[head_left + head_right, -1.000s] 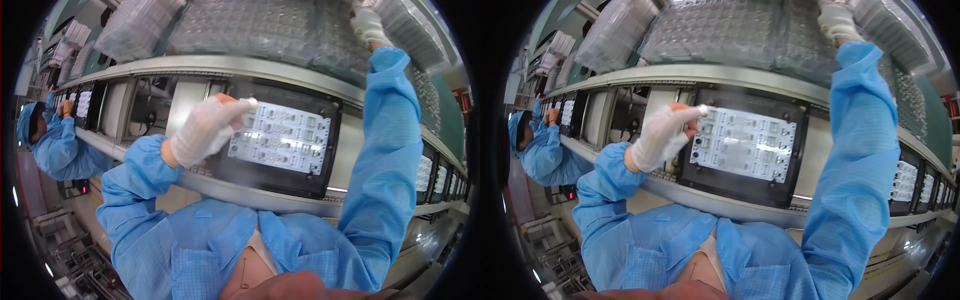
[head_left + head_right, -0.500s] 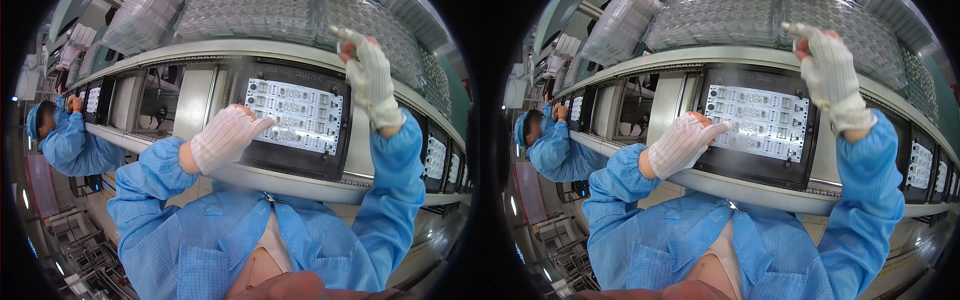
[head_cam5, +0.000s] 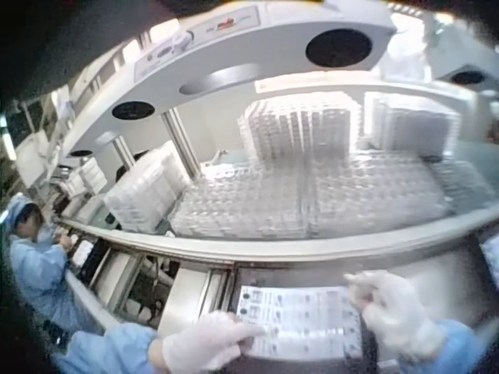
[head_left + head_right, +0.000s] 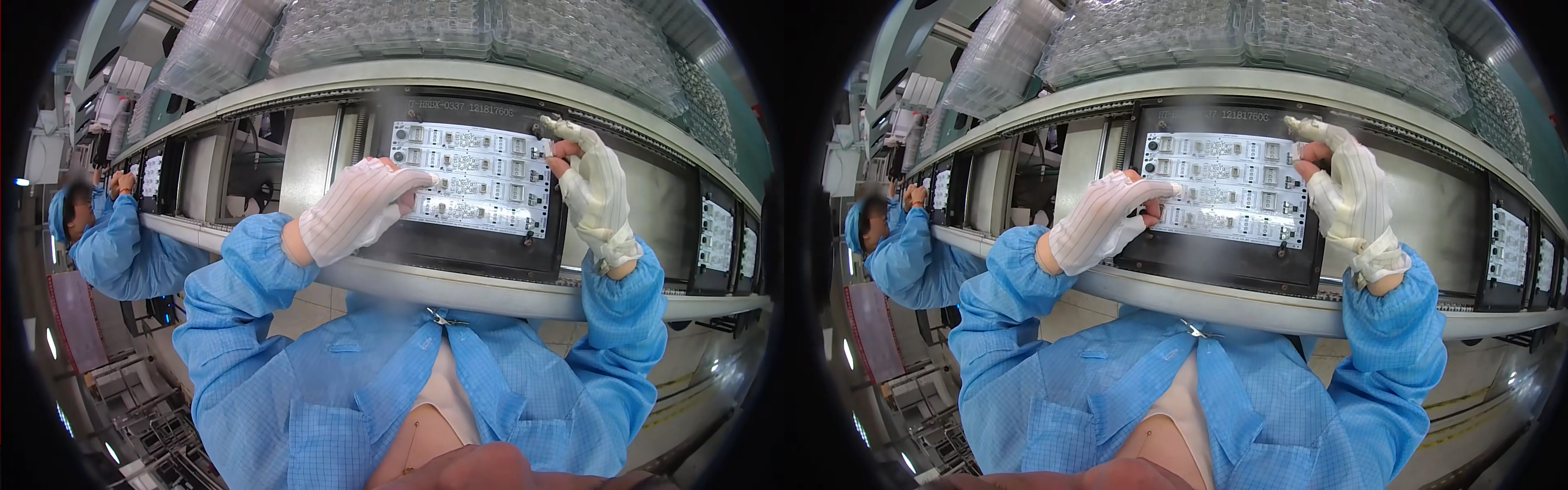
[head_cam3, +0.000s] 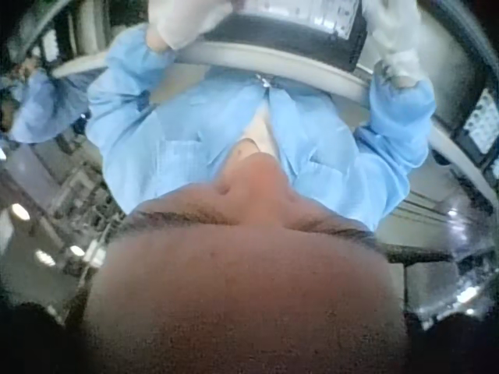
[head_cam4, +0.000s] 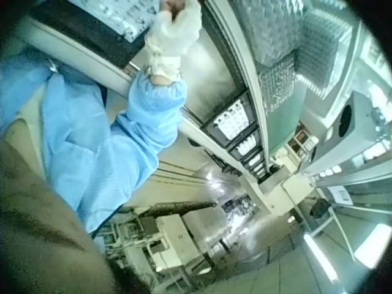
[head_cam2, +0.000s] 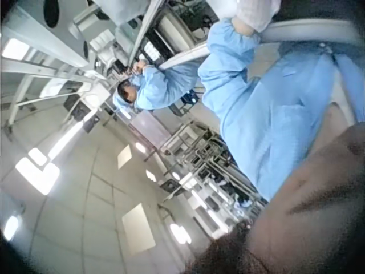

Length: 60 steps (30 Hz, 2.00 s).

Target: The person attaches small plastic components onto circuit boards on a conveyor line by hand, picking parts from overhead trays and pressing them into place, and shifts plastic component trays on the shelf.

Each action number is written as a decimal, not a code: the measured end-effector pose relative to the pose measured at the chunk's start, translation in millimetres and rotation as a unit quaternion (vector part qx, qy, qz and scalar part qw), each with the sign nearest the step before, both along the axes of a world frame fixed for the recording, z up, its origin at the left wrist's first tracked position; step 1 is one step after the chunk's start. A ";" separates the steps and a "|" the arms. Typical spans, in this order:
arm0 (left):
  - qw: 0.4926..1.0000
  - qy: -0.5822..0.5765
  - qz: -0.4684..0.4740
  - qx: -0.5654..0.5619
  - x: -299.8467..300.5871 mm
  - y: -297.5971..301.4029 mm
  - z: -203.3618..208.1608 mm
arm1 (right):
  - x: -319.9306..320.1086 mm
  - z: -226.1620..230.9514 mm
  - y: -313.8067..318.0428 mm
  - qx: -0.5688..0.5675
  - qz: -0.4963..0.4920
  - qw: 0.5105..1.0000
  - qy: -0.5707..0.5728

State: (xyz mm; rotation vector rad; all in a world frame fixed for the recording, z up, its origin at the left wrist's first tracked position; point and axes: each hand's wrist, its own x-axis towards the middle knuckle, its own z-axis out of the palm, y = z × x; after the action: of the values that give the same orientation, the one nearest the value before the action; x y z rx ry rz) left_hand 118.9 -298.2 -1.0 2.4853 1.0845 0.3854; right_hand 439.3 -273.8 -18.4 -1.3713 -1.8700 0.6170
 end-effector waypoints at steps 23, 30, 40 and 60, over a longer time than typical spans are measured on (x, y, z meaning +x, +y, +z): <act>0.990 0.088 -0.080 0.077 11.0 9.3 -14.6 | -16.7 1.2 -53.9 -0.024 0.024 0.999 -0.033; 0.957 -0.170 0.000 0.233 6.0 32.7 -18.0 | -19.0 -7.3 -59.6 0.038 0.095 0.981 -0.163; 0.966 -0.157 0.003 0.206 -11.6 30.5 -29.7 | -23.6 7.1 -52.4 0.000 0.123 0.961 -0.250; 0.977 -0.070 -0.003 0.203 10.0 32.9 -35.5 | -25.2 -10.9 -67.0 0.131 0.100 0.931 -0.327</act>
State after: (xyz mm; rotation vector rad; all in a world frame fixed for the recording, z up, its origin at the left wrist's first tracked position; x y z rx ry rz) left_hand 128.9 -265.3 -36.6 2.7562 1.0229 0.8410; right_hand 414.0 -340.8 -29.3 -1.3081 -2.5312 -0.0297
